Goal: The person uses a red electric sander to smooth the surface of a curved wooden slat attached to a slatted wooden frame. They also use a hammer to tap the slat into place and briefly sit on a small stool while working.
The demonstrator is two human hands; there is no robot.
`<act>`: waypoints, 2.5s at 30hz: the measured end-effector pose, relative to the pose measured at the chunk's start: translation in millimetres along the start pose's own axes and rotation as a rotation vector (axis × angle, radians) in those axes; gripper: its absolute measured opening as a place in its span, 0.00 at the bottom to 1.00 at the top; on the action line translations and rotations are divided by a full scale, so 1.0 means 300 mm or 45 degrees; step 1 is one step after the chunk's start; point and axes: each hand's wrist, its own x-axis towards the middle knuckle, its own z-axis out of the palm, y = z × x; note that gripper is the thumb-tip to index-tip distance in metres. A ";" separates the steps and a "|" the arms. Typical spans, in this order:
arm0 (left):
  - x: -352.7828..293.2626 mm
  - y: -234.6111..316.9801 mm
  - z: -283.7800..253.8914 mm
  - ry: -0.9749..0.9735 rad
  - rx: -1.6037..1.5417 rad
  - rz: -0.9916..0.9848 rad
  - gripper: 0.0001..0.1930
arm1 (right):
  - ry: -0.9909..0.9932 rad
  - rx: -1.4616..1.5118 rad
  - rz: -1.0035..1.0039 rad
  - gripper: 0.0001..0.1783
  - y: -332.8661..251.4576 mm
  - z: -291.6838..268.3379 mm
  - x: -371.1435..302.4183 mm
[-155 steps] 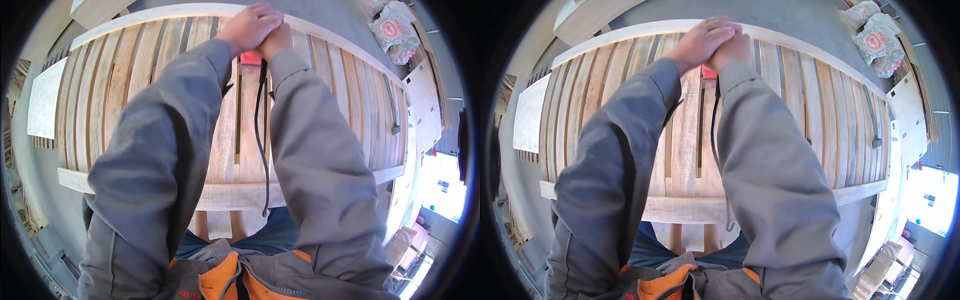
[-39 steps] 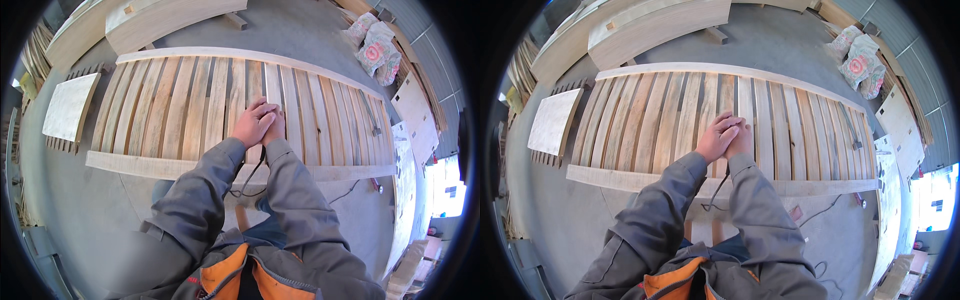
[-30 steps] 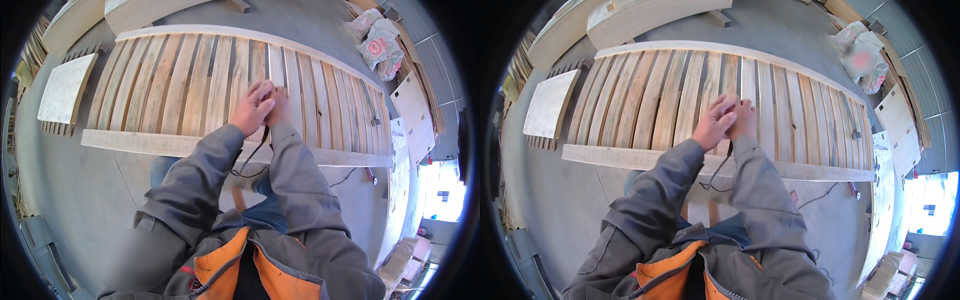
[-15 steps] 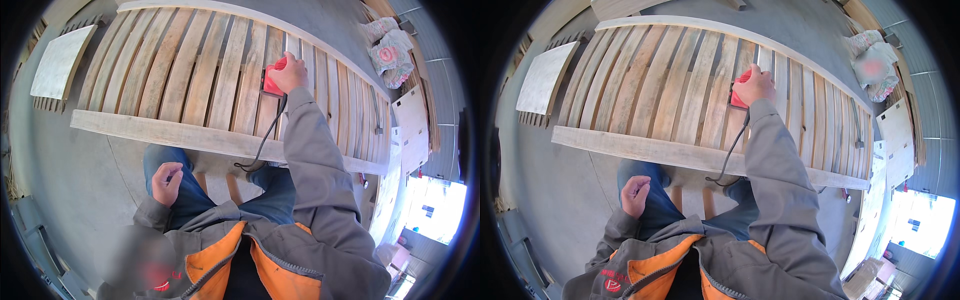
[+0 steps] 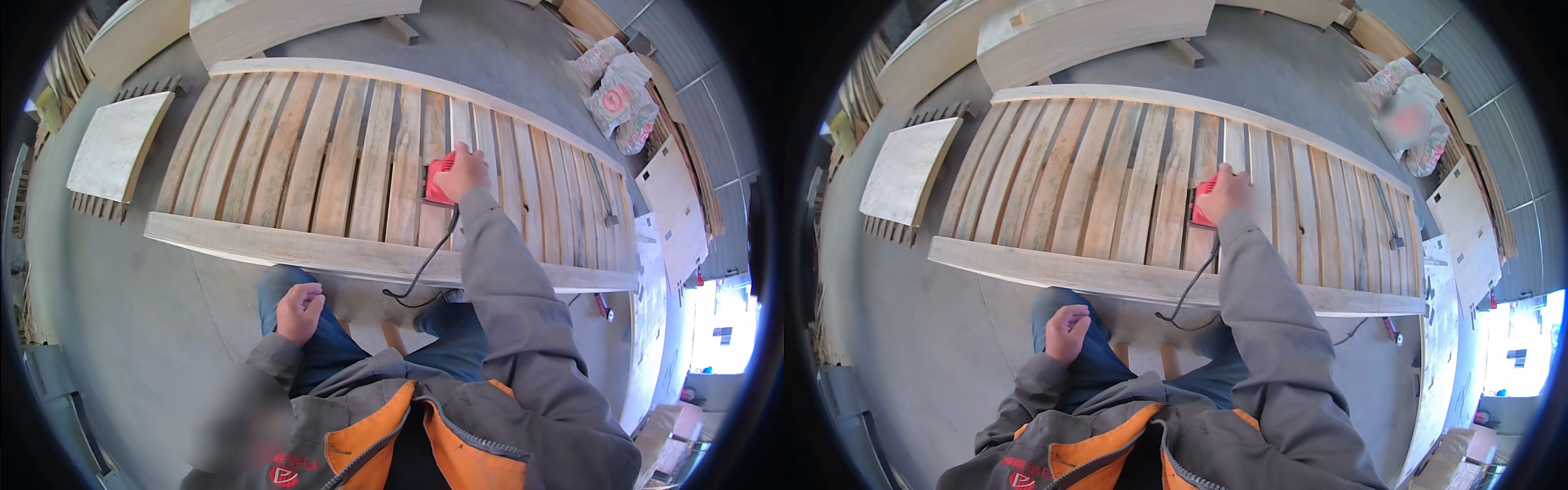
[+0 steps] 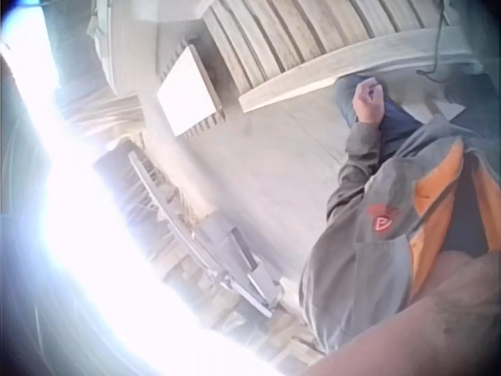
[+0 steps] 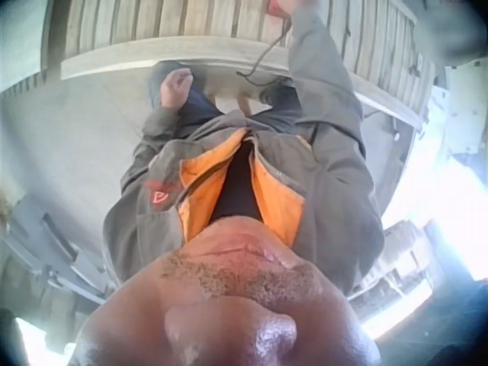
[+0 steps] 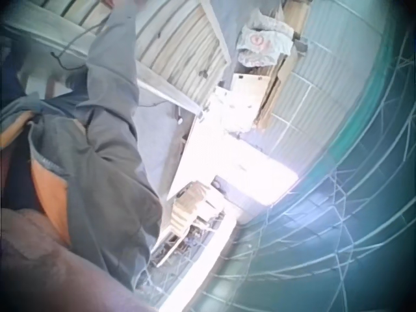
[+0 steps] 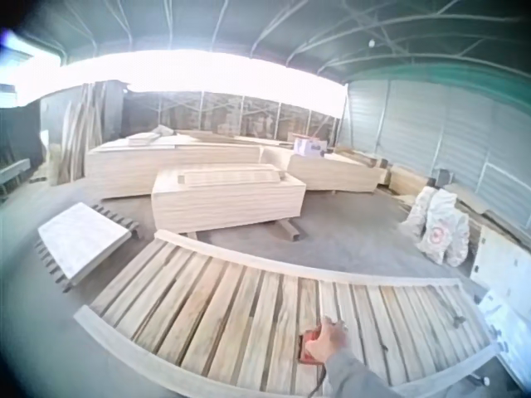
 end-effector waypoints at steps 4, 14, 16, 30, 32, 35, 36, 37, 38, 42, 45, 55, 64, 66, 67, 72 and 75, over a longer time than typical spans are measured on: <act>-0.016 0.020 -0.002 -0.097 -0.118 -0.087 0.10 | 0.212 0.168 -0.018 0.39 0.110 -0.074 -0.025; -0.113 0.153 0.171 -0.454 -0.312 -0.004 0.09 | 0.624 1.171 0.172 0.45 0.412 -0.165 -0.289; -0.146 0.158 0.170 -0.547 -0.246 -0.029 0.10 | 0.583 1.324 0.230 0.43 0.442 -0.147 -0.364; -0.205 0.033 0.171 -0.539 -0.061 -0.064 0.10 | 0.689 1.362 0.378 0.42 0.626 -0.105 -0.625; -0.203 0.011 0.157 -0.538 -0.056 -0.073 0.09 | 0.684 1.486 0.380 0.41 0.614 -0.099 -0.627; -0.212 0.012 0.150 -0.527 -0.005 -0.101 0.09 | 0.709 1.581 0.405 0.41 0.605 -0.095 -0.631; -0.213 0.019 0.147 -0.520 0.023 -0.101 0.09 | 0.724 1.568 0.397 0.41 0.609 -0.090 -0.627; -0.214 0.008 0.146 -0.508 0.008 -0.101 0.10 | 0.740 1.557 0.390 0.41 0.617 -0.082 -0.622; -0.214 -0.013 0.146 -0.497 -0.006 -0.099 0.10 | 0.757 1.547 0.384 0.41 0.621 -0.074 -0.617; -0.215 0.006 0.150 -0.480 0.005 -0.100 0.10 | 0.743 1.590 0.430 0.41 0.634 -0.067 -0.612; -0.207 -0.010 0.169 -0.488 0.042 -0.073 0.11 | 0.811 1.511 0.433 0.43 0.681 -0.028 -0.588; -0.186 -0.041 0.187 -0.556 0.146 -0.144 0.11 | 0.774 1.928 0.567 0.49 0.728 -0.026 -0.563; -0.181 -0.047 0.188 -0.572 0.291 -0.191 0.14 | 0.734 2.334 0.644 0.24 0.858 0.037 -0.449; -0.161 -0.014 0.212 -0.616 0.316 -0.200 0.14 | 0.797 2.273 0.645 0.23 0.931 0.070 -0.389; -0.165 -0.023 0.203 -0.627 0.329 -0.225 0.15 | 0.759 2.311 0.629 0.23 0.912 0.067 -0.369; -0.165 -0.007 0.207 -0.628 0.394 -0.241 0.16 | 0.635 2.362 0.592 0.23 0.904 0.072 -0.260; -0.160 -0.011 0.216 -0.631 0.411 -0.243 0.16 | 0.588 2.386 0.538 0.21 0.933 0.103 -0.202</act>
